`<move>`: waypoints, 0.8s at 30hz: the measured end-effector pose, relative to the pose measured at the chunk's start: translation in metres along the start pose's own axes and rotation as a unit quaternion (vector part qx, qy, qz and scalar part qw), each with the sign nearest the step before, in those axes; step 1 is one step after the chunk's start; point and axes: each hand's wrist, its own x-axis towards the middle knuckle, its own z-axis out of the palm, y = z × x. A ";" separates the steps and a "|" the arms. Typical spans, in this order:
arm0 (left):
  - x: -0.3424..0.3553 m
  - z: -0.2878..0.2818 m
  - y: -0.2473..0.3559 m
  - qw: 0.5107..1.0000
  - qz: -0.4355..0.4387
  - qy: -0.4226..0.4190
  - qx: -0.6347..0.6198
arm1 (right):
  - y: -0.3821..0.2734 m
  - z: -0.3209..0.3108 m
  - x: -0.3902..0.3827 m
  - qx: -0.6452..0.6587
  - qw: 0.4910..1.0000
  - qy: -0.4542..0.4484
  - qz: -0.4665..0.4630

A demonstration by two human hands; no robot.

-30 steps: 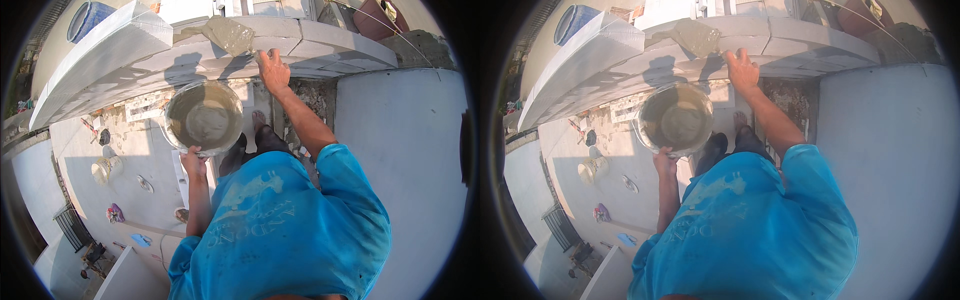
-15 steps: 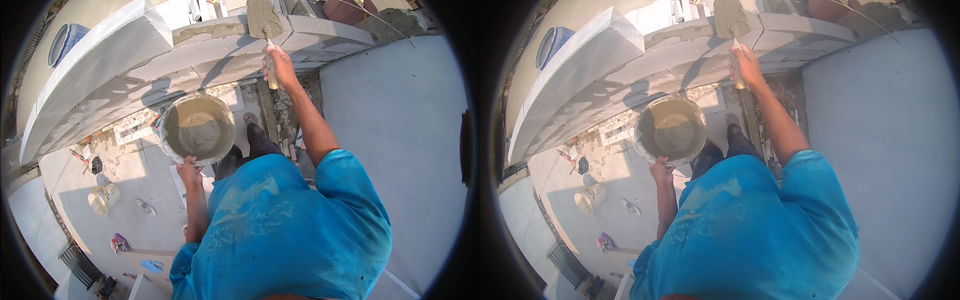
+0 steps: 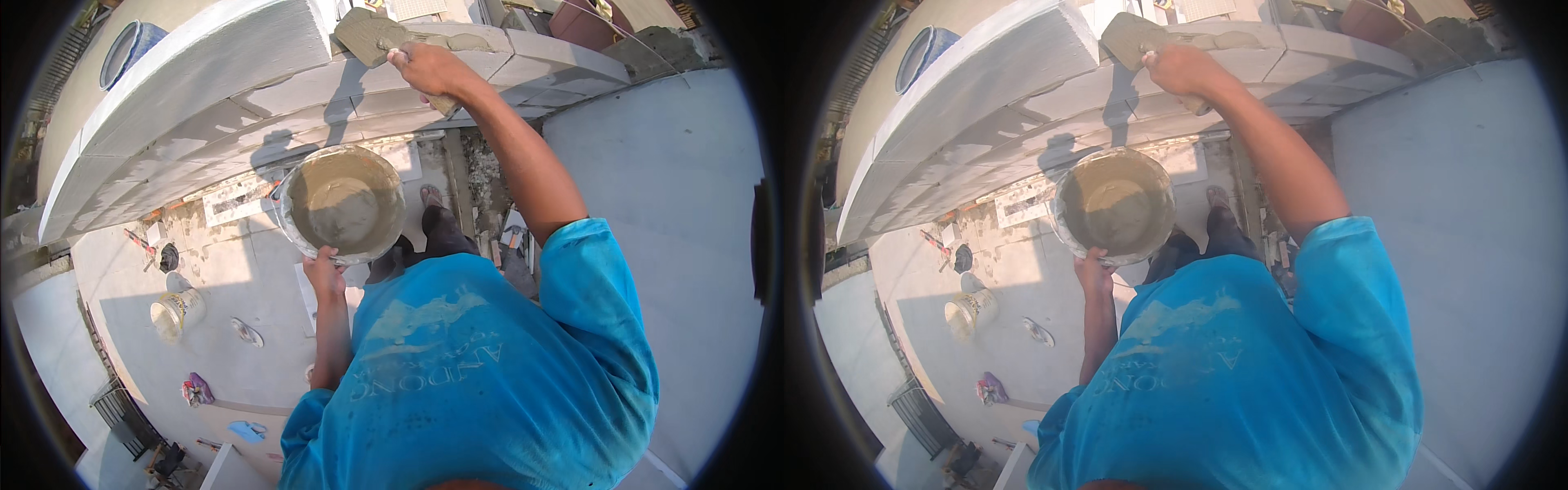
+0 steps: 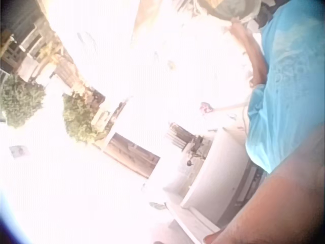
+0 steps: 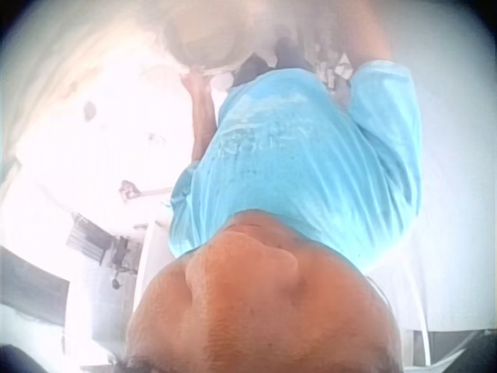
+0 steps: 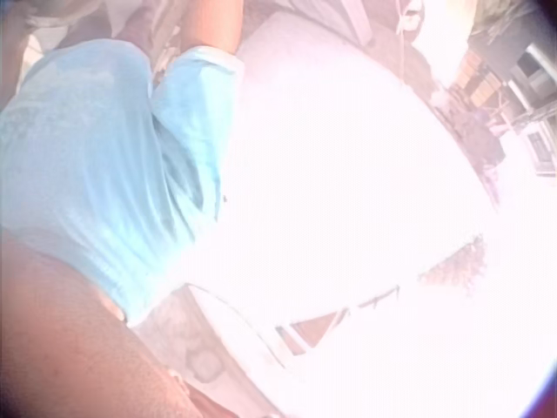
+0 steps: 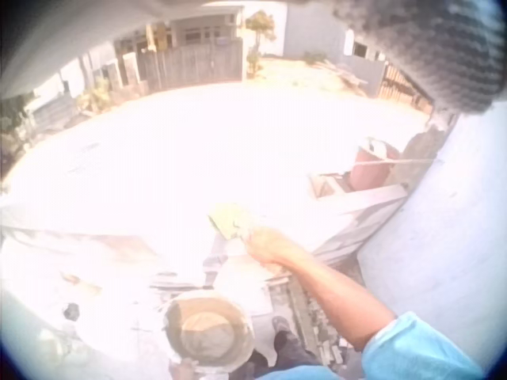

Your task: The person applies mortar to a curved wall using a trowel, then positions and taps white ceramic tiles into place with a hammer. The person measures the tiled section with a tape measure and continues applying mortar and setting tiles along the wall.

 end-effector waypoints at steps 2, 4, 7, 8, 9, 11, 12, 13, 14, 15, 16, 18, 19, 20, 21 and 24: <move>0.000 0.002 0.003 1.000 0.008 -0.004 -0.003 | 0.007 0.014 0.018 -0.122 0.991 0.020 -0.058; -0.001 -0.005 0.000 1.000 0.012 0.000 -0.005 | 0.011 0.006 0.010 -0.106 0.994 -0.006 -0.004; 0.005 -0.004 -0.004 1.000 0.012 -0.001 -0.010 | 0.033 -0.030 -0.011 -0.128 0.991 -0.008 0.029; 0.006 -0.005 -0.004 1.000 0.006 -0.002 -0.009 | 0.055 -0.038 -0.017 -0.128 0.991 0.008 0.035; 0.006 -0.005 -0.004 1.000 0.001 -0.004 -0.008 | 0.076 -0.044 -0.023 -0.127 0.991 0.025 0.041; 0.007 -0.001 -0.002 1.000 -0.005 -0.002 -0.009 | 0.120 -0.056 -0.039 -0.098 0.992 0.067 0.044; 0.009 0.001 -0.002 1.000 -0.009 0.005 -0.004 | 0.138 -0.063 -0.046 -0.083 0.992 0.087 0.044; 0.010 0.002 -0.002 1.000 -0.010 0.015 0.001 | 0.141 -0.073 -0.055 -0.061 0.992 0.076 0.076; 0.010 0.002 -0.002 1.000 -0.008 0.015 0.002 | 0.139 -0.084 -0.067 -0.037 0.991 0.063 0.108; 0.009 0.005 -0.002 1.000 -0.001 0.014 0.008 | 0.142 -0.092 -0.075 -0.014 0.989 0.051 0.140; 0.008 0.007 -0.003 1.000 0.004 0.011 0.014 | 0.152 -0.096 -0.081 0.020 0.984 0.057 0.168; 0.010 0.012 -0.001 1.000 0.009 0.003 0.028 | 0.175 -0.101 -0.094 0.088 0.968 0.070 0.222; 0.011 0.014 0.001 0.999 0.006 -0.003 0.035 | 0.189 -0.099 -0.106 0.125 0.960 0.074 0.240; 0.011 0.018 0.001 0.999 0.005 -0.006 0.036 | 0.204 -0.095 -0.113 0.160 0.951 0.077 0.252; 0.009 0.024 -0.001 0.999 0.008 -0.007 0.040 | 0.216 -0.095 -0.123 0.194 0.942 0.080 0.263; 0.003 0.038 0.002 0.998 0.019 -0.010 0.053 | 0.209 -0.098 -0.168 0.185 0.935 0.057 0.296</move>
